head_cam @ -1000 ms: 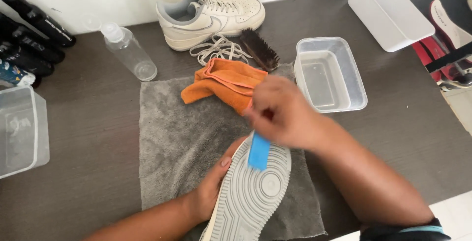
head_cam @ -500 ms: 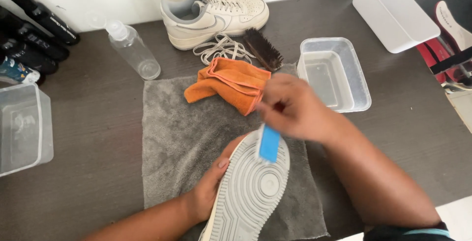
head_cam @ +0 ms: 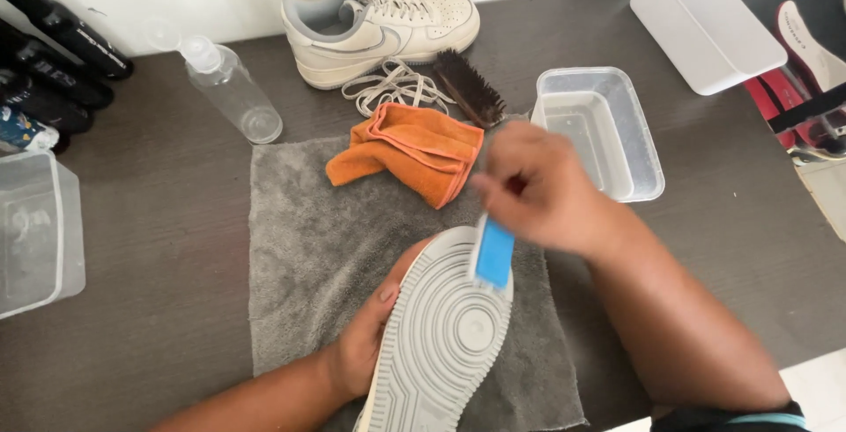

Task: The person scrubs the sole of a white sneaker with a blue brush dipped in water, then wipes the sole with an orange cloth. The shoe is held in the left hand while the right hand performs the scrubbing and wiping actions.

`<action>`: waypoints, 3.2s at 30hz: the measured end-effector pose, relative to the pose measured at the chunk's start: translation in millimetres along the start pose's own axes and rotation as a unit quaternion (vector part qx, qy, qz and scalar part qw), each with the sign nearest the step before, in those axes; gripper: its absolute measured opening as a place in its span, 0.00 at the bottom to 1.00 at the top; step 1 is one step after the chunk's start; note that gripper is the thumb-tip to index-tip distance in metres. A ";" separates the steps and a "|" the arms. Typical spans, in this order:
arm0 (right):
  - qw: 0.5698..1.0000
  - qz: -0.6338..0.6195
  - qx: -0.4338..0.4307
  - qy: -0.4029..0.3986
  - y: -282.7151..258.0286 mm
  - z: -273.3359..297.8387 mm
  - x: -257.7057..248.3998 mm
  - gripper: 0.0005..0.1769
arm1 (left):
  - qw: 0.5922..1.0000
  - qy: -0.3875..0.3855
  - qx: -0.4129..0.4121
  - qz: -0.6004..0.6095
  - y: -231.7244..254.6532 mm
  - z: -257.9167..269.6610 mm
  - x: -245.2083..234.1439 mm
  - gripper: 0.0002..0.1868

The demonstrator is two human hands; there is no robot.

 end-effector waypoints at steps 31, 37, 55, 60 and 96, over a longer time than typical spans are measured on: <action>0.997 0.060 -0.027 0.028 -17.1 3.8 -2.6 0.22 | 0.999 0.015 0.029 0.012 7.4 6.9 -9.3 0.39; 0.991 0.021 -0.130 -0.036 -50.3 11.4 23.2 0.23 | 0.999 0.024 0.024 0.027 -2.1 11.1 -19.4 0.37; 0.941 -0.118 0.299 0.106 2.0 45.5 -16.3 0.33 | 0.969 0.182 0.018 0.169 -20.9 5.1 -66.7 0.26; 0.879 -0.196 0.429 0.072 17.4 86.2 4.2 0.37 | 0.974 0.195 0.027 0.112 -18.7 3.8 -72.1 0.18; 0.729 0.602 0.254 -0.205 -6.8 124.7 44.2 0.34 | 0.949 0.240 -0.098 0.177 -95.6 -7.6 -163.9 0.28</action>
Point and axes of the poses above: each hand's wrist, its own z-axis away from the middle knuckle, its own x-axis out of the palm, y = z × x, the point moved 5 cm from there along -z, towards the middle knuckle, and after that the axes turned 3 degrees about -x, right-handed, at the moved point
